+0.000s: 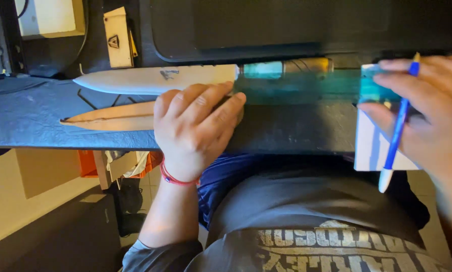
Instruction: The person measures the length of a large knife using a ruler and a pen, writing the measurements on a small piece of paper. They then pick up the knife and its sheath, sliding the blade into the sheath to check the fit.
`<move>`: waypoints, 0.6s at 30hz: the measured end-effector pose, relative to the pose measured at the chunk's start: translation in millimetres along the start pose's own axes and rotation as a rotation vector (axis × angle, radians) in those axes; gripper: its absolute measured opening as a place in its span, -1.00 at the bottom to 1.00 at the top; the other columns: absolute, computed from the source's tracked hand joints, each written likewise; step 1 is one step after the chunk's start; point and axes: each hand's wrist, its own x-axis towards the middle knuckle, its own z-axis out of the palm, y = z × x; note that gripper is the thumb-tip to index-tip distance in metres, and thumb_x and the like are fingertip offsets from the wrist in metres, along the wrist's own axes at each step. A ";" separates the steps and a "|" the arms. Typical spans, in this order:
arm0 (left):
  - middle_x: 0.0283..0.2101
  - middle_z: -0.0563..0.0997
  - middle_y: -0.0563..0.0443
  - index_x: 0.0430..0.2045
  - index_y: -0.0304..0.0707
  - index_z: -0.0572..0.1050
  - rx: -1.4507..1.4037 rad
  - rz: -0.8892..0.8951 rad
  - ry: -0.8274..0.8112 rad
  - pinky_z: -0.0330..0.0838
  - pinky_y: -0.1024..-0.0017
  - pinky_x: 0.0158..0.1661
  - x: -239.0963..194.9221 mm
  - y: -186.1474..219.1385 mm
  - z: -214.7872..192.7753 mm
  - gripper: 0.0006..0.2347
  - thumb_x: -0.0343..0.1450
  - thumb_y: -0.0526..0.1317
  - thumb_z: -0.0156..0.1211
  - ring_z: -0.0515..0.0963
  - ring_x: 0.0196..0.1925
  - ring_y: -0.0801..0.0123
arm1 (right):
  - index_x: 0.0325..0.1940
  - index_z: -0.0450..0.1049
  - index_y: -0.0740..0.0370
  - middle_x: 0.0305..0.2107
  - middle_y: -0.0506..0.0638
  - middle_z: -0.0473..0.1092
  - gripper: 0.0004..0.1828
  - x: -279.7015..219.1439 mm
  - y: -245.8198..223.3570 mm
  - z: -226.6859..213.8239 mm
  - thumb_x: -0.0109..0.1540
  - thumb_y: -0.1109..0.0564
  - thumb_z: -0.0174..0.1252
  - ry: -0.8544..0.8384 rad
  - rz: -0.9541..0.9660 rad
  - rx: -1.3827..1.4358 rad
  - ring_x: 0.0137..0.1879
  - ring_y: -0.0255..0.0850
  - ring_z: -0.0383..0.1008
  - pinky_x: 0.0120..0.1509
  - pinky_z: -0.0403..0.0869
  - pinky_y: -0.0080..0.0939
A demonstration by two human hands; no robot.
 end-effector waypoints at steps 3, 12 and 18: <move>-0.20 0.66 0.10 -0.35 -0.02 0.64 -0.032 -0.004 0.015 0.27 0.34 -0.24 5.0 -1.0 -0.1 -0.95 0.46 -0.29 0.31 0.60 -0.25 0.34 | 0.11 0.57 0.53 0.16 0.37 0.54 -0.46 4.8 -13.0 -8.3 0.17 0.10 0.45 -0.117 0.132 -0.003 0.31 0.19 0.53 0.62 0.33 0.20; -0.20 0.67 0.07 -0.33 -0.03 0.63 -0.081 -0.046 -0.028 0.32 0.39 -0.22 7.9 -6.5 1.0 -0.90 0.49 -0.31 0.20 0.62 -0.20 0.34 | 0.10 0.42 0.79 0.25 0.62 0.35 -0.45 -2.3 -16.5 -4.5 0.09 0.43 0.40 -0.177 0.285 0.218 0.30 0.36 0.43 0.39 0.48 0.08; -0.22 0.66 0.10 -0.33 -0.01 0.61 -0.076 -0.038 -0.030 0.30 0.44 -0.25 8.7 -10.0 4.4 -0.89 0.47 -0.35 0.23 0.61 -0.21 0.38 | 0.18 0.37 0.72 0.29 0.58 0.30 -0.42 -9.9 -10.7 -2.1 0.14 0.37 0.36 -0.239 0.302 0.158 0.37 0.34 0.37 0.53 0.37 0.16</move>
